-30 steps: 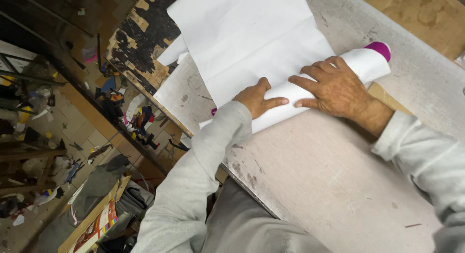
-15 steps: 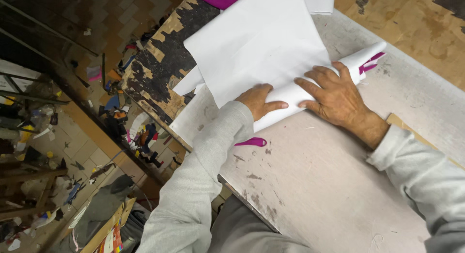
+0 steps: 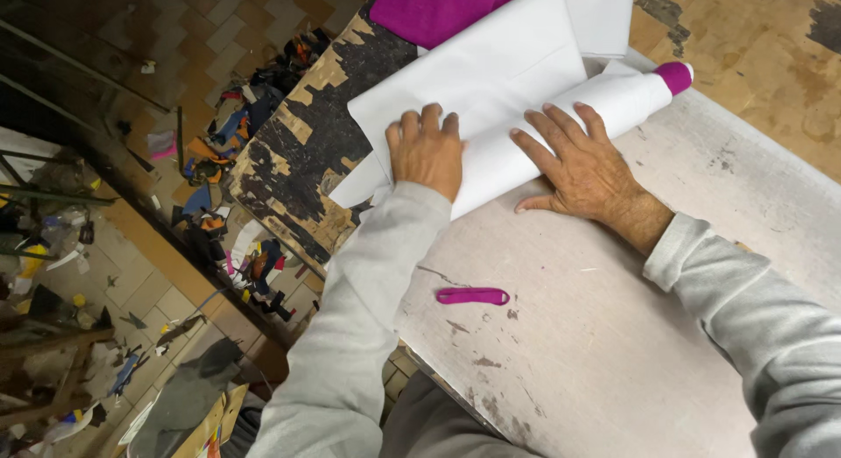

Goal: The person places a white paper pattern on a purple fabric, then uses shears to cut the fabric along the pattern edges. After cutting, the person removes the pattern and folds the cut fabric piece.

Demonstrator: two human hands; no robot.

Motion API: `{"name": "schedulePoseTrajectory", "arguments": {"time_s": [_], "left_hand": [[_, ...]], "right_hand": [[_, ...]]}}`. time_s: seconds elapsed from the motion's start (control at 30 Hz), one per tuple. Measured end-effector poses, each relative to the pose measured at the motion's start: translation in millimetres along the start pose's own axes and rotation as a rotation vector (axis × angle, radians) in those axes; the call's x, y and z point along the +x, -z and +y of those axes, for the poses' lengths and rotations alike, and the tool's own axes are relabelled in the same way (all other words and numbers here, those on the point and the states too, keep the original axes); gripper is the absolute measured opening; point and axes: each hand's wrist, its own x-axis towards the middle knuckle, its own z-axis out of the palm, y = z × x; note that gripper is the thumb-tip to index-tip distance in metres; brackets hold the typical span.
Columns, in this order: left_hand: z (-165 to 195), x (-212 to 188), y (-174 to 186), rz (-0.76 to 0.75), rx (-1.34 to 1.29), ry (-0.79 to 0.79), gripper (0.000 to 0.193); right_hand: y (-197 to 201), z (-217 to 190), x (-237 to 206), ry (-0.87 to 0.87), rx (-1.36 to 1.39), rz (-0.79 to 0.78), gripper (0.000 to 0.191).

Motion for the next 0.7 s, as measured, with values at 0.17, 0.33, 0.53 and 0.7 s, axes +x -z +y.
{"name": "schedulePoseTrajectory", "arguments": {"time_s": [0.17,0.33,0.53,0.7], "left_hand": [[17,-66,-43,-0.083,-0.708,-0.072,0.025],[-6,-31,-89,-0.047,-1.506,0.265,0.066],[-28,5,-94,0.076,-1.817,0.284,0.079],[-18,14,-78,0.175,-1.944,0.231,0.086]], "right_hand": [[-21,35,56,-0.007,0.113,-0.095,0.11],[-22,58,92,-0.02,0.029,-0.201,0.088],[-26,50,118,0.143,-0.254,-0.091,0.119],[-14,60,147,0.082,-0.04,-0.235,0.085]]}}
